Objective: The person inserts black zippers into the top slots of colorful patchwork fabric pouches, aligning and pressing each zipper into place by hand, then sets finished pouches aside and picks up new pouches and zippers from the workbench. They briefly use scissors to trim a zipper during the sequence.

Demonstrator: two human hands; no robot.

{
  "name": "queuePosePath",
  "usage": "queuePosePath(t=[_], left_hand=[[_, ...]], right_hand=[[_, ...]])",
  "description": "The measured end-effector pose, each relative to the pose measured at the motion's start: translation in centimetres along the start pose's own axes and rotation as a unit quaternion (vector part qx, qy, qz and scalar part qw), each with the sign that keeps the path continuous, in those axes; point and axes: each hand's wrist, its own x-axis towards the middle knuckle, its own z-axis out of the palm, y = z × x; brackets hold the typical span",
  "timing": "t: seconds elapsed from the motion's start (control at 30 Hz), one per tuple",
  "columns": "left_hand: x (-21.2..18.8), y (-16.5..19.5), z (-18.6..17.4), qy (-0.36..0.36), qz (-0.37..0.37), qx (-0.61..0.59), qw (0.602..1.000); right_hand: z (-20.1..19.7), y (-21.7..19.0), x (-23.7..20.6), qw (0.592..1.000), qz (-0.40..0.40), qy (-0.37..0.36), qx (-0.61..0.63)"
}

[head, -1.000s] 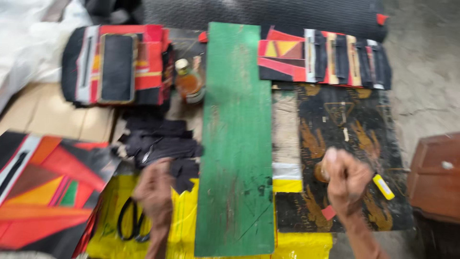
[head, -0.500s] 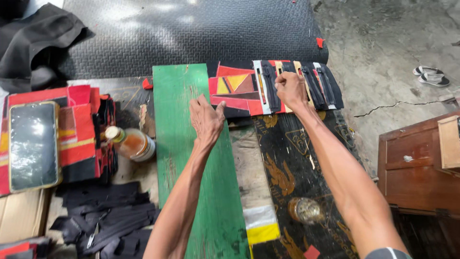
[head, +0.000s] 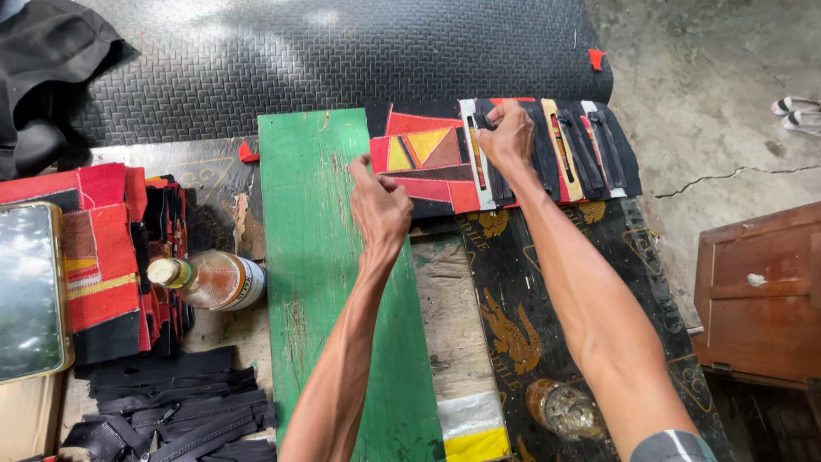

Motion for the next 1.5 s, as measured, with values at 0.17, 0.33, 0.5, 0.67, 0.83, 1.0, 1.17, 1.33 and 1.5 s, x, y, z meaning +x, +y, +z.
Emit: queuePosePath(t=[0.17, 0.33, 0.5, 0.67, 0.83, 1.0, 1.17, 1.33, 1.5], left_hand=[[-0.1, 1.5, -0.7, 0.067, 0.055, 0.168, 0.982], [-1.5, 2.3, -2.0, 0.067, 0.01, 0.226, 0.972], [-2.4, 2.5, -2.6, 0.055, 0.043, 0.207, 0.976], [-3.2, 3.9, -2.3, 0.013, 0.091, -0.021, 0.996], [-3.9, 5.2, -2.1, -0.014, 0.063, -0.139, 0.988], [-4.2, 5.5, -3.4, 0.018, 0.106, -0.204, 0.973], [-4.6, 6.6, -6.9, 0.003, 0.09, -0.26, 0.961], [-10.2, 6.4, -12.5, -0.022, 0.082, -0.291, 0.953], [-19.8, 3.1, -18.2, 0.006, -0.103, -0.468, 0.878]], right_hand=[[-1.8, 0.6, -0.2, 0.949, 0.078, -0.057, 0.3], [-9.1, 1.8, -2.3, 0.797, 0.108, -0.157, 0.573], [-14.4, 5.8, -5.6, 0.817, 0.091, -0.164, 0.545], [-14.3, 10.3, -8.3, 0.958, 0.001, -0.078, 0.275], [-13.1, 9.9, -10.0, 0.993, -0.082, -0.041, 0.08], [-12.1, 8.0, -10.3, 0.972, -0.229, -0.042, -0.039], [-13.2, 8.9, -10.2, 0.98, -0.163, -0.102, -0.05], [-15.1, 10.4, -13.3, 0.973, -0.187, -0.126, -0.042], [-19.2, 7.9, -15.9, 0.979, -0.178, -0.104, 0.01]])
